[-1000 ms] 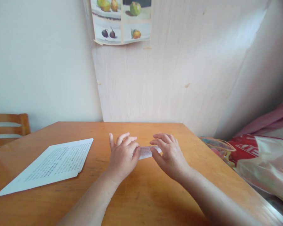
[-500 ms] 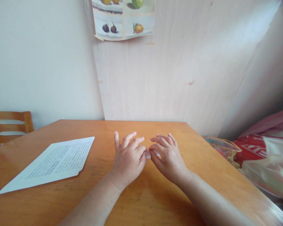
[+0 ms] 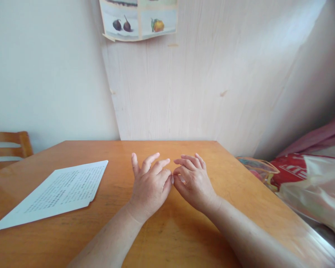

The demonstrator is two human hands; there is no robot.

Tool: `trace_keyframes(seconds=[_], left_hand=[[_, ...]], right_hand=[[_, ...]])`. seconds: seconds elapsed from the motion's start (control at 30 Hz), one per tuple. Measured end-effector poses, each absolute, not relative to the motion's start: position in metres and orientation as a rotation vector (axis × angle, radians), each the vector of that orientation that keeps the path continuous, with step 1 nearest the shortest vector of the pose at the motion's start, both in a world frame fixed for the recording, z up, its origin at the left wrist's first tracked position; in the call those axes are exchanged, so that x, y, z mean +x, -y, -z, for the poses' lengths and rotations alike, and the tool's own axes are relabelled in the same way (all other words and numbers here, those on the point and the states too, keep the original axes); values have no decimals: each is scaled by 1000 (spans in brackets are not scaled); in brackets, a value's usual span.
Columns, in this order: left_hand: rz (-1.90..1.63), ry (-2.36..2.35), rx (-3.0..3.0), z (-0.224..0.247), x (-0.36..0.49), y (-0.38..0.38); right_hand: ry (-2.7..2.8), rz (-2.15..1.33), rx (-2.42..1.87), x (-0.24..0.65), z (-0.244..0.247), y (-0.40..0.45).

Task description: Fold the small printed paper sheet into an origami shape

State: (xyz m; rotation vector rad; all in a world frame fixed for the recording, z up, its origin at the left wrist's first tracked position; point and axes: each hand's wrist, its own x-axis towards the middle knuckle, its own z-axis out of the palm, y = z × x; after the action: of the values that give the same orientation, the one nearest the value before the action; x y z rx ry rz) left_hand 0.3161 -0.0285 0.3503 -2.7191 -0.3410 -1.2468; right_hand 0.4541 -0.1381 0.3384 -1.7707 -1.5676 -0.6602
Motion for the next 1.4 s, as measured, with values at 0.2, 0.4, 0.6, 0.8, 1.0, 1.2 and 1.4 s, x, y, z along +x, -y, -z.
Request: trace_keyframes(seconds=[0.2, 0.4, 0.6, 0.8, 1.0, 1.2, 1.4], left_hand=[[1243, 360, -2700, -351, 316, 28], [1254, 376, -2679, -351, 315, 25], [1291, 408, -2663, -352, 314, 22], [1333, 454, -2641, -351, 313, 16], [1310, 471, -2640, -351, 312, 12], [1335, 492, -2623, -352, 310, 6], [1373, 549, -2623, -352, 310, 4]], right_hand=[[1561, 677, -1787, 461, -337, 140], [1555, 695, -1789, 467, -338, 142], [1521, 741, -1793, 476, -335, 143], [1490, 774, -1798, 488, -334, 146], [1468, 785, -1827, 497, -333, 149], [1440, 791, -1829, 510, -332, 152], [1299, 838, -1809, 519, -333, 156]])
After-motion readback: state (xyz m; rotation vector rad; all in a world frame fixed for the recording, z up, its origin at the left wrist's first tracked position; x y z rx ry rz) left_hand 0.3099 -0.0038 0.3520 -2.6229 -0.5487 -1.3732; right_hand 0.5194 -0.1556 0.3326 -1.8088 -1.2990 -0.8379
